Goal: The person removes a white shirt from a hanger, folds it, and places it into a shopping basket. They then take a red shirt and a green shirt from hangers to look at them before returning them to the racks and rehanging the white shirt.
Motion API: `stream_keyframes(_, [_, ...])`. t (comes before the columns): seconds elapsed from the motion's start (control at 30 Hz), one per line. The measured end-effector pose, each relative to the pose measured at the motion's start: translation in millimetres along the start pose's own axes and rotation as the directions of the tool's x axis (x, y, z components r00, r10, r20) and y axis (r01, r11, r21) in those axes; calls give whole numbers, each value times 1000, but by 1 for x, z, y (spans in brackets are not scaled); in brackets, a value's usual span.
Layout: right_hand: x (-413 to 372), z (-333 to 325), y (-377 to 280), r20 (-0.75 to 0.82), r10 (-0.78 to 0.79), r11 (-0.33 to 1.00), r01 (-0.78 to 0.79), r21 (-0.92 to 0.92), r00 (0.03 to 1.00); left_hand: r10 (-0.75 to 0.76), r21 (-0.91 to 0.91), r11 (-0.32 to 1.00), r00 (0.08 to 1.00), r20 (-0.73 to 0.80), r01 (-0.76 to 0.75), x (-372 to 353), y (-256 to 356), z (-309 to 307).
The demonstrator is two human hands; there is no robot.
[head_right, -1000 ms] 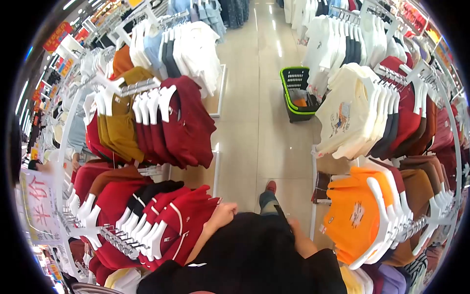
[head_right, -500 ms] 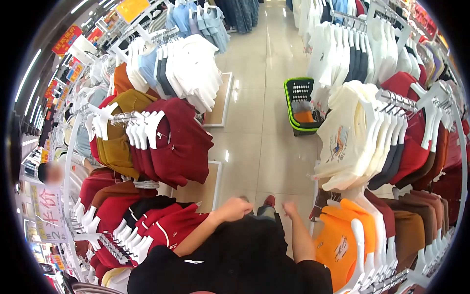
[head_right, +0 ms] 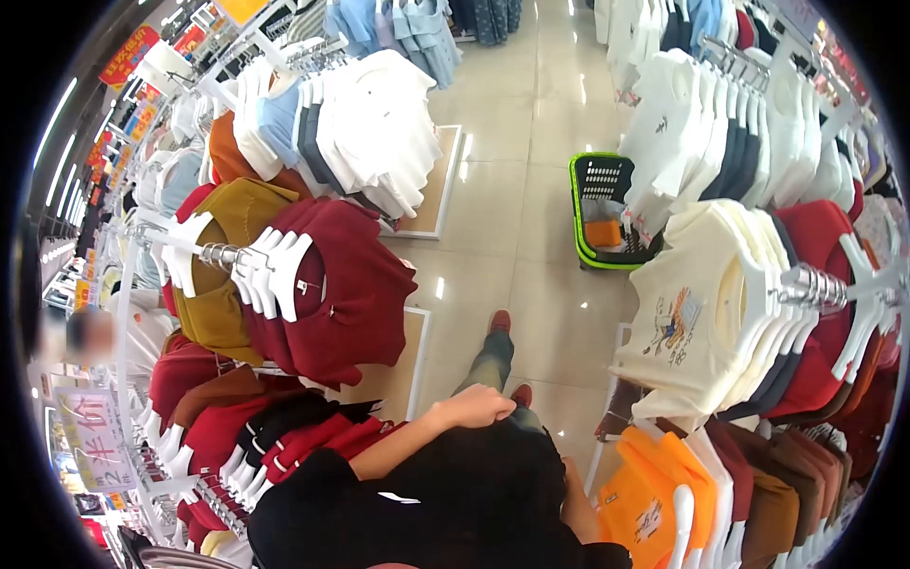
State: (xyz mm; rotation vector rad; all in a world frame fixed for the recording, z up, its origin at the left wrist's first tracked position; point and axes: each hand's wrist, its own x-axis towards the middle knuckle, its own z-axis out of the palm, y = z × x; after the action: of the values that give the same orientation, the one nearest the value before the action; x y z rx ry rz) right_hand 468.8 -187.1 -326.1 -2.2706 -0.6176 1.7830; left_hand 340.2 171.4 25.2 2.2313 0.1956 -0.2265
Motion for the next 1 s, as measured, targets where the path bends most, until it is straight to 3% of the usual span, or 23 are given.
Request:
stream_keyframes(0.13, [30,-36,-52,-78,-56,998,57,13,995,13,-17,1000,1000,-5,-13,36,-27,-45])
stream_keyframes(0.3, [108,-88,-105,-154,-240,965,218,-143,959,-66,-32,998,977,-203,60,39,-81,-112])
stream_keyframes(0.33, [145,-94,-102,-186,-378,915,336,-224,907,-113,-59,993,969,-221,103,34,-94,-125])
stream_keyframes(0.37, [182,-104,-102,-229,-581,798,493,-345,781,-160,-87,986,958,-237,144,30,-109,-134])
stream_keyframes(0.4, [228,-109,-92,-285,-802,593,644,-483,524,-201,-109,978,949,-243,179,25,-126,-145])
stream_keyframes(0.43, [198,-148,-162,-300,-512,854,440,-277,805,-265,-83,964,945,-193,253,21,-144,-154])
stream_keyframes(0.47, [179,-178,-227,-287,-273,962,259,-88,918,-329,-52,944,933,-145,325,19,-165,-159])
stream_keyframes(0.53, [131,-217,-357,-265,-64,985,104,141,962,-449,18,893,893,-28,449,18,-202,-169])
stream_keyframes(0.6, [138,-237,-425,-338,-237,912,329,246,911,-560,102,828,822,101,551,24,-231,-186])
stream_keyframes(0.67, [107,-247,-507,-352,-233,895,342,288,906,-613,74,790,788,63,609,33,-237,-213])
stream_keyframes(0.8, [120,-256,-542,-256,-387,915,403,10,886,-595,-99,803,798,-100,587,46,-222,-259])
stream_keyframes(0.87, [142,-256,-510,-233,-511,858,476,-192,827,-484,-250,863,859,-168,438,50,-237,-271])
stream_keyframes(0.9, [151,-257,-492,-226,-431,900,396,-183,873,-428,-323,879,879,-209,351,53,-243,-275])
stream_keyframes(1.0, [184,-259,-418,-230,-230,973,220,-68,945,-553,-311,833,707,-441,457,59,-240,-338])
